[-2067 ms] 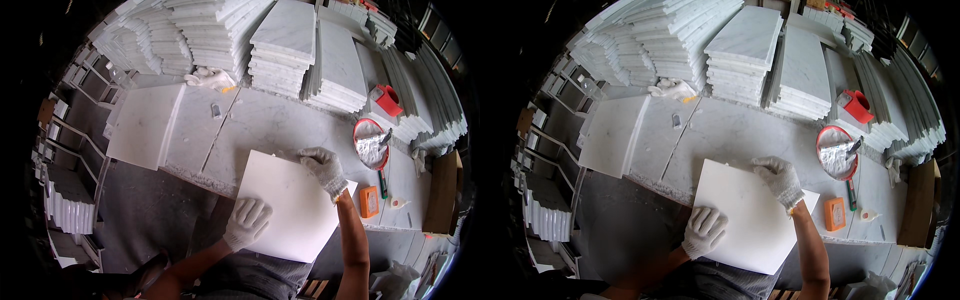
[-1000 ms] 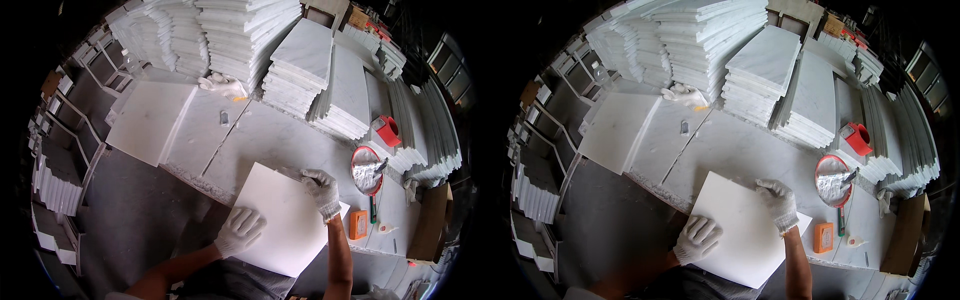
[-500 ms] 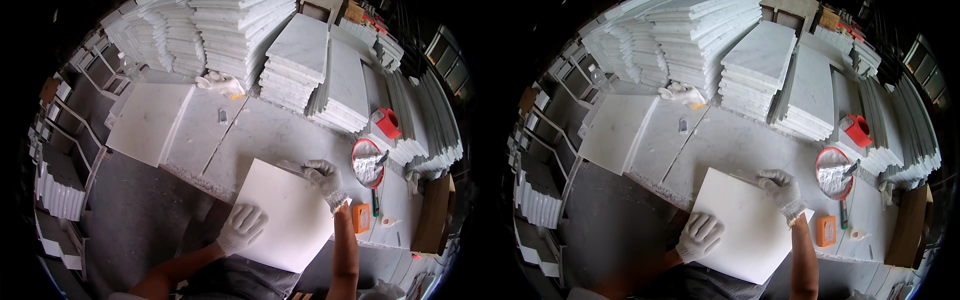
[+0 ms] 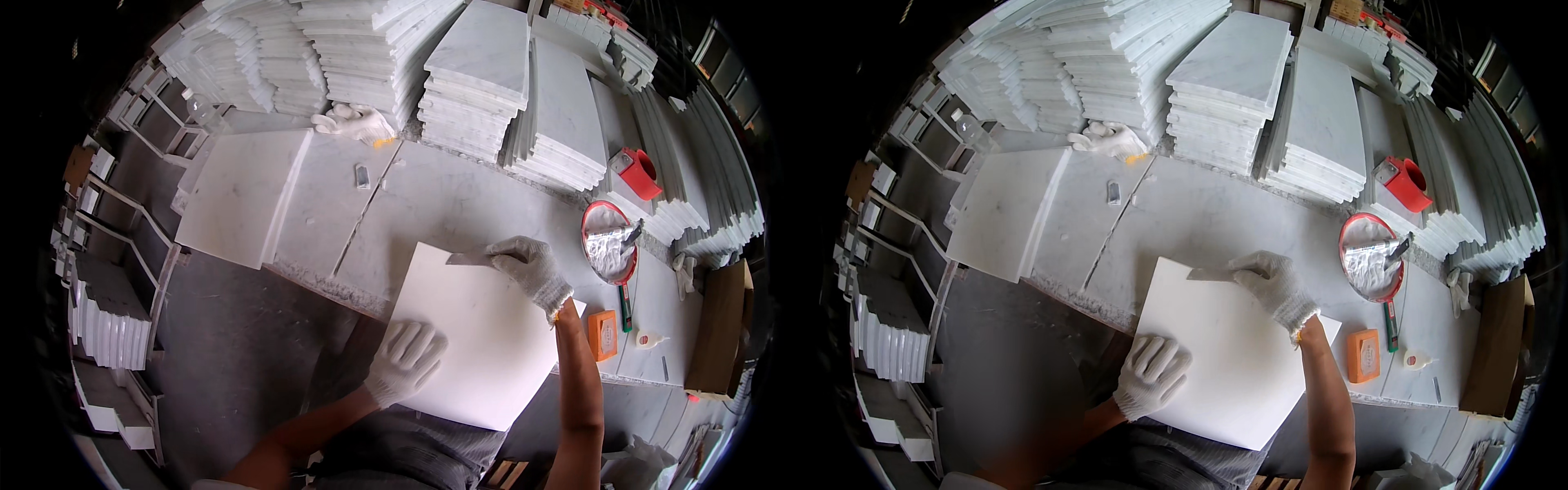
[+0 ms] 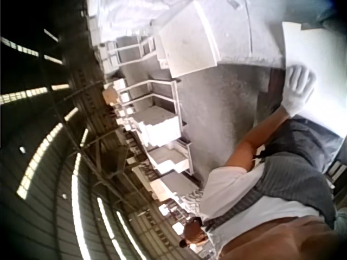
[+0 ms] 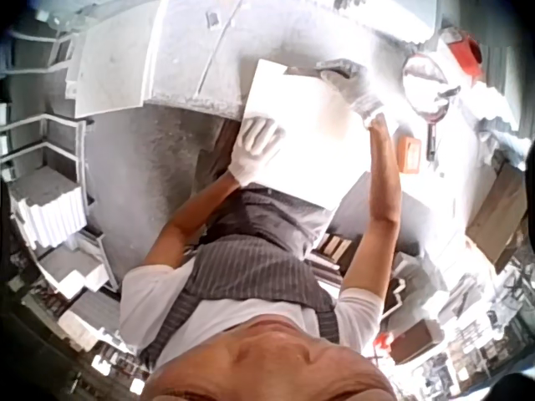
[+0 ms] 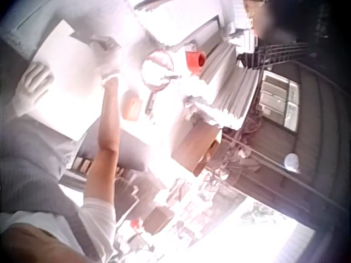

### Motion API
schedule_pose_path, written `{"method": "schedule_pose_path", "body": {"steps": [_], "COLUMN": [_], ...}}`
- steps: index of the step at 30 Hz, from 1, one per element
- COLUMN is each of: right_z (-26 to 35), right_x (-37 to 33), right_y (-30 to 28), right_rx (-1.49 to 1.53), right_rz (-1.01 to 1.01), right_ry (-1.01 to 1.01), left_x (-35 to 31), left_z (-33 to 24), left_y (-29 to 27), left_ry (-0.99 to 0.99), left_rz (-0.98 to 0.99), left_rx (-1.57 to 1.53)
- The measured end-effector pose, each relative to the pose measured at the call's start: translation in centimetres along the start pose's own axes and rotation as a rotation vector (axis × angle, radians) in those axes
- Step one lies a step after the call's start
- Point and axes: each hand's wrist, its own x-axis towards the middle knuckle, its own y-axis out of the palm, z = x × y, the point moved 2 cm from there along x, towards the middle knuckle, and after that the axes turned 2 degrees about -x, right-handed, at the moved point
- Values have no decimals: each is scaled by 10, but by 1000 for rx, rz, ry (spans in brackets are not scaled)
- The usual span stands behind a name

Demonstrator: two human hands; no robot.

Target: The person smooths the edges of a white rectangular board using a metal scraper and then rubs the surface with an orange block. The person handles the board one at a time, flips it, and places it on a stack.

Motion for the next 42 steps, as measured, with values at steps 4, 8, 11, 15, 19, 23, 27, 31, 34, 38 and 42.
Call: {"method": "schedule_pose_path", "body": {"steps": [4, 8, 11, 15, 19, 23, 27, 31, 34, 38, 42], "right_z": [3, -1, 9, 11, -1, 8, 6, 9, 13, 7, 19], "right_x": [-9, -13, -5, 11, 14, 2, -5, 3, 12, 11, -1], "right_y": [-13, -23, -12, 8, 4, -10, -20, -4, 8, 8, -1], "right_rx": [-49, 204, 192, 29, -71, -199, -111, 3, -68, -143, -273], "right_rz": [10, -32, 10, 51, 60, 51, -9, -18, 14, -12, 18], "right_ry": [-27, 164, 88, 21, -18, 29, 37, 14, -52, -80, -31], "left_x": [0, 6, 7, -6, -3, -4, -3, -4, -4, 0, -2], "left_z": [-1, -2, -2, 1, 0, 2, 1, 2, 2, -1, 0], "left_y": [1, -1, -2, 9, 4, 2, 2, 4, 5, 1, 0], "left_ry": [-2, 1, 6, -5, -9, -31, -35, -17, 1, -4, -21], "left_rz": [-10, -27, -54, -34, -19, 23, 0, -24, -26, -11, -5], "left_rx": [16, 26, 17, 15, 20, 10, 5, 10, 21, 9, 8]}}
